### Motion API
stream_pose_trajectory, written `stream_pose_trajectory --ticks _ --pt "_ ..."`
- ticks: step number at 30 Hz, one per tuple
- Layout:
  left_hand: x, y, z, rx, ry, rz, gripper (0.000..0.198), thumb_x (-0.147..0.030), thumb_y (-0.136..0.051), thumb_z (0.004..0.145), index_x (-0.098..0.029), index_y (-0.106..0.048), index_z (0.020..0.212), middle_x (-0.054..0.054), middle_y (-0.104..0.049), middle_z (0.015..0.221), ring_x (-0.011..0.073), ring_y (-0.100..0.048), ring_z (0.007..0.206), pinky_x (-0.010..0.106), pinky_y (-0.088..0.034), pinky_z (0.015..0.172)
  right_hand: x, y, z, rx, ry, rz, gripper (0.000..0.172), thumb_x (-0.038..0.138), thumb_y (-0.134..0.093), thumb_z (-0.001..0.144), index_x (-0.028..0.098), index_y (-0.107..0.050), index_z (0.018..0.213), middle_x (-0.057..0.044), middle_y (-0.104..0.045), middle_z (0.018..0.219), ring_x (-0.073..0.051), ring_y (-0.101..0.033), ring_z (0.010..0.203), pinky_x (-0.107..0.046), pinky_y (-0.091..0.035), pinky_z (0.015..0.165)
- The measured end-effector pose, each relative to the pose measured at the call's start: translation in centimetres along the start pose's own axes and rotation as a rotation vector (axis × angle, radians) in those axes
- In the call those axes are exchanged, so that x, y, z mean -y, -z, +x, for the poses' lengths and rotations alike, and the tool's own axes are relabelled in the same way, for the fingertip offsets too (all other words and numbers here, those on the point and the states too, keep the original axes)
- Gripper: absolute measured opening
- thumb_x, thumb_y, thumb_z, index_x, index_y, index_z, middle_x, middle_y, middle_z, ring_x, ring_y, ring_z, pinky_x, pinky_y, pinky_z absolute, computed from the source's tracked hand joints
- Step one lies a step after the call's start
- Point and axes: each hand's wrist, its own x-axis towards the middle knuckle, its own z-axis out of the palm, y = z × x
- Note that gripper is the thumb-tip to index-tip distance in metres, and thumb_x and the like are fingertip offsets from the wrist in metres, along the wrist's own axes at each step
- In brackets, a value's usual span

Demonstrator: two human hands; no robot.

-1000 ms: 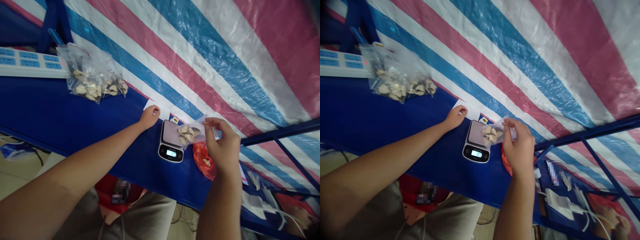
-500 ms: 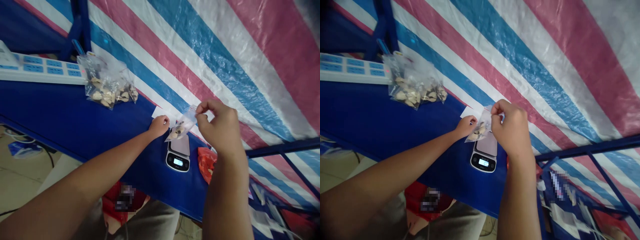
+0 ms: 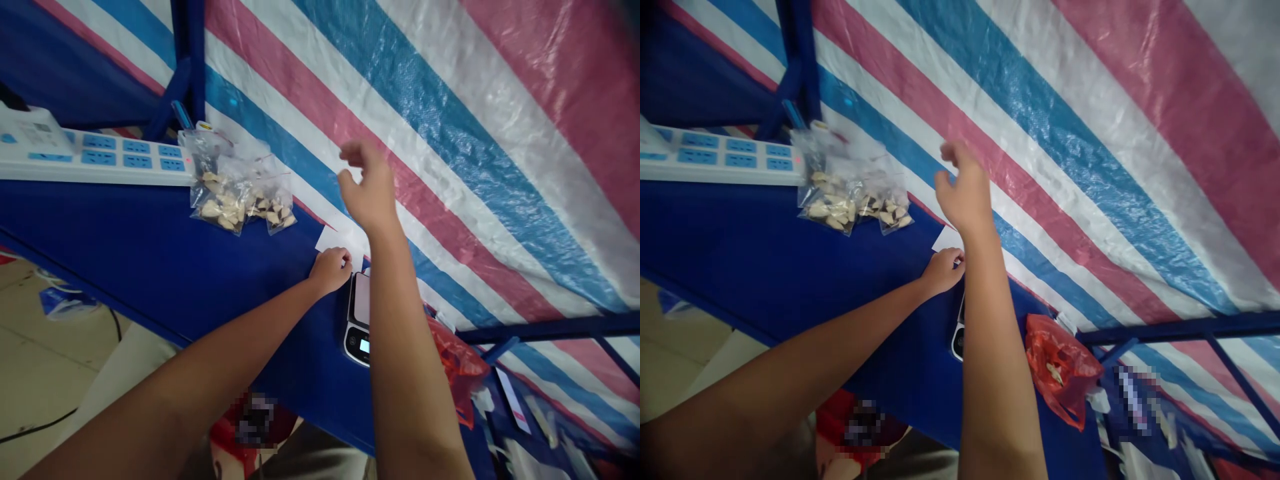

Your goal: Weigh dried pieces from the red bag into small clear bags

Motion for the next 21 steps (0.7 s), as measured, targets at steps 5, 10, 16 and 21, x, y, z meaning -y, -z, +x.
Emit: stream_pose_trajectory --ticks 5,10,16,21 --pt "-0.2 0.4 -0.1 -0.031 -0.017 0.008 0.011 -0.016 -0.053 0.084 -0.021 -0.063 0.087 0.006 -0.07 0.096 0.0228 -0.063 0.097 0.04 -0.049 0.094 1.5 7.7 -14.2 -0.186 -0.362 0.051 0.017 0.027 -0.06 0.091 0.023 -0.069 0.105 -0.006 -0.073 0.109 -0.023 -0.068 0.105 -0.041 -0.052 0.097" --pt "-0.2 0.9 0.1 -0.067 -0.041 0.013 0.016 -0.016 -0.052 0.082 -0.021 -0.063 0.092 0.007 -0.069 0.102 0.0232 -0.063 0.102 0.039 -0.049 0.098 5.2 9.9 -34.9 -0.534 -0.95 -0.113 0.024 0.048 -0.061 0.09 0.024 -0.067 0.089 -0.007 -0.074 0.089 -0.027 -0.072 0.088 -0.039 -0.057 0.084" --pt "-0.5 1.9 -0.7 -0.173 0.019 0.013 0.015 -0.023 -0.053 0.08 -0.021 -0.063 0.09 0.009 -0.068 0.108 0.0258 -0.061 0.11 0.042 -0.044 0.107 3.0 11.9 -46.2 -0.45 -1.127 -0.446 0.043 0.052 -0.053 0.089 0.018 -0.062 0.114 -0.021 -0.07 0.115 -0.039 -0.07 0.1 -0.051 -0.055 0.086" --pt "-0.9 2.7 -1.1 -0.135 0.089 0.012 0.017 -0.026 -0.053 0.076 -0.022 -0.064 0.088 0.009 -0.068 0.106 0.0263 -0.063 0.105 0.043 -0.051 0.097 -1.8 14.5 -43.9 -0.175 -0.907 -0.801 0.047 0.028 -0.048 0.085 0.01 -0.059 0.127 -0.026 -0.065 0.127 -0.043 -0.056 0.128 -0.064 -0.037 0.108"
